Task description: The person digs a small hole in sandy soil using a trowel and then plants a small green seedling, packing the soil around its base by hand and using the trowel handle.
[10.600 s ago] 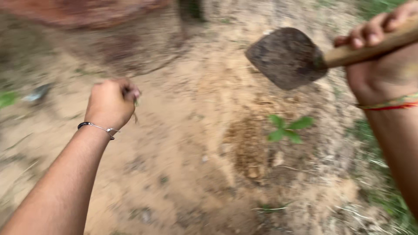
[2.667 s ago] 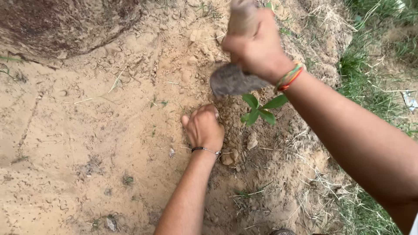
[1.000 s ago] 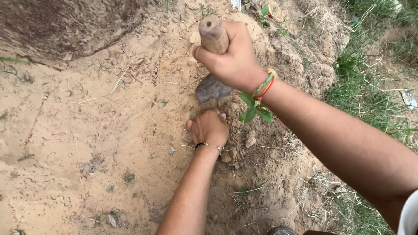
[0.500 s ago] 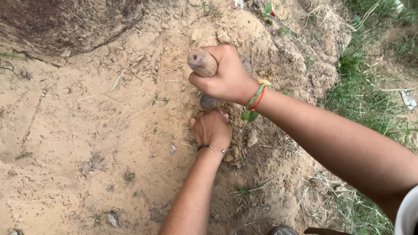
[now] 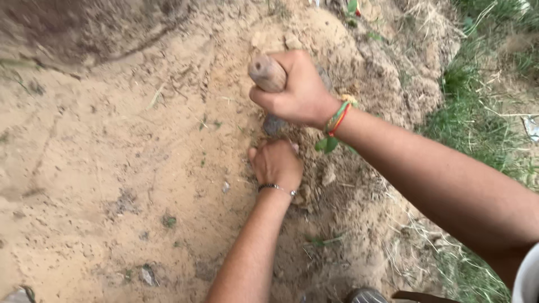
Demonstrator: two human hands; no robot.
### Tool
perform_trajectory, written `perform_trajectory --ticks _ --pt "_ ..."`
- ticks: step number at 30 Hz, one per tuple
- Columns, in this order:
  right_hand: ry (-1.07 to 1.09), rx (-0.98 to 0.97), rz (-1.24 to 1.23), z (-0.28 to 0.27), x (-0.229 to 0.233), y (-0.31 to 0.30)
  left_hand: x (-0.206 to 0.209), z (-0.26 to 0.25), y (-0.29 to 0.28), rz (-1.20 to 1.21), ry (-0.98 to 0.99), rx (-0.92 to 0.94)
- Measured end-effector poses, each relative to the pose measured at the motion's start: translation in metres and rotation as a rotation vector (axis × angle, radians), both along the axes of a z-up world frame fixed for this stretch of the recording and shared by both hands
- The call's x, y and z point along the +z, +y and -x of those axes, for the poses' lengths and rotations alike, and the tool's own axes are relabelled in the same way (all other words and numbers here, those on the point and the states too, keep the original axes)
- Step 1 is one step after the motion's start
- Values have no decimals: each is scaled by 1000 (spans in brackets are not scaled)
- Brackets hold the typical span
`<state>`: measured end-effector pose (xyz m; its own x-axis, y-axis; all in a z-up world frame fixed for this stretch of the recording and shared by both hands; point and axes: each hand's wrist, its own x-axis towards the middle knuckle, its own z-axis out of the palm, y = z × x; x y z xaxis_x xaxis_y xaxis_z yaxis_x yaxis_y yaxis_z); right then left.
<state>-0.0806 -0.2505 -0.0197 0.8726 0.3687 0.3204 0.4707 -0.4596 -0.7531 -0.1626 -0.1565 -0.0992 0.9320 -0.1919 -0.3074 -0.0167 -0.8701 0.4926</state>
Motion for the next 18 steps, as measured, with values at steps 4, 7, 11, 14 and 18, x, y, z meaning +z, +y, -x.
perform_trajectory --ticks 4,7,11,14,18 --pt "-156 41 -61 -7 11 -7 -1 1 1 -15 55 -21" --pt "-143 98 -17 -3 -2 -4 4 1 -1 -54 112 -40" --pt "-35 90 13 -7 -8 2 4 3 1 8 -66 18" --pt "-86 45 -42 -4 6 -3 0 4 2 -30 -6 -11" --pt "-185 123 -85 -11 8 -14 -2 6 3 7 2 -8"
